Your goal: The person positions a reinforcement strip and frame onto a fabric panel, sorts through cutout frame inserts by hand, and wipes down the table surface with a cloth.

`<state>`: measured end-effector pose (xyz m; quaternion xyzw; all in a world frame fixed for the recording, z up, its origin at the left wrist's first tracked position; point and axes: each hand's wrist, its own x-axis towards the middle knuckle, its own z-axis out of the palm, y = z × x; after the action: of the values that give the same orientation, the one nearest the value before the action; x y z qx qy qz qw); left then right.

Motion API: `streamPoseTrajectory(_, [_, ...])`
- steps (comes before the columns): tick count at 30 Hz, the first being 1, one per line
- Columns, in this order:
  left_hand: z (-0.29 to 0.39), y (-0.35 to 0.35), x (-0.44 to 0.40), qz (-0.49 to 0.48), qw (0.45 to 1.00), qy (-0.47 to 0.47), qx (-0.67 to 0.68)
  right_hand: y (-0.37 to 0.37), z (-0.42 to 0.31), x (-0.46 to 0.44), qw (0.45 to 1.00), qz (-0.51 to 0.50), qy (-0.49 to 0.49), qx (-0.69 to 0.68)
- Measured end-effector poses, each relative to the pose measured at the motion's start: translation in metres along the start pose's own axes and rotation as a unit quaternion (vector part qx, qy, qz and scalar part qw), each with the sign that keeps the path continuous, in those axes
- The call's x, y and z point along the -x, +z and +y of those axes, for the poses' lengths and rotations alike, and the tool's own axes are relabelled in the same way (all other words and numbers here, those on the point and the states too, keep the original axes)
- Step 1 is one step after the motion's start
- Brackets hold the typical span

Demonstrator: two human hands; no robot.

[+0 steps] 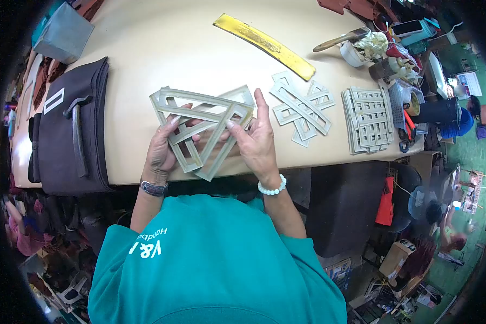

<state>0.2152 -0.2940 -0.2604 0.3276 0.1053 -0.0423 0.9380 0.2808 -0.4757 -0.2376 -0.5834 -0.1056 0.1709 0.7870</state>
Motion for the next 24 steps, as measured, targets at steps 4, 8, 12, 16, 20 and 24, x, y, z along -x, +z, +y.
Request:
streamPoseTrajectory(4, [-0.001,0.005,0.002,0.021,1.0,0.003,-0.002,-0.017,-0.015,0.001,0.997,-0.043,0.032,0.055])
streamPoseTrajectory(8, [-0.002,0.005,-0.001,0.057,0.995,0.013,-0.084,-0.015,-0.012,0.002,0.999,-0.025,0.035,0.032])
streamPoseTrajectory(12, [0.002,0.025,0.002,0.081,0.985,0.059,-0.142,-0.034,-0.016,0.005,0.996,-0.021,0.084,0.016])
streamPoseTrajectory(16, [0.004,0.029,0.005,0.028,0.972,0.027,-0.233,-0.053,-0.037,0.011,0.987,-0.046,0.152,0.023])
streamPoseTrajectory(20, [0.0,0.051,0.0,0.081,0.976,0.098,-0.177,-0.056,-0.034,0.015,0.989,-0.055,0.134,0.037])
streamPoseTrajectory(24, [-0.001,0.052,0.0,0.091,0.974,0.121,-0.171,-0.04,-0.025,0.027,0.987,-0.07,0.146,-0.013])
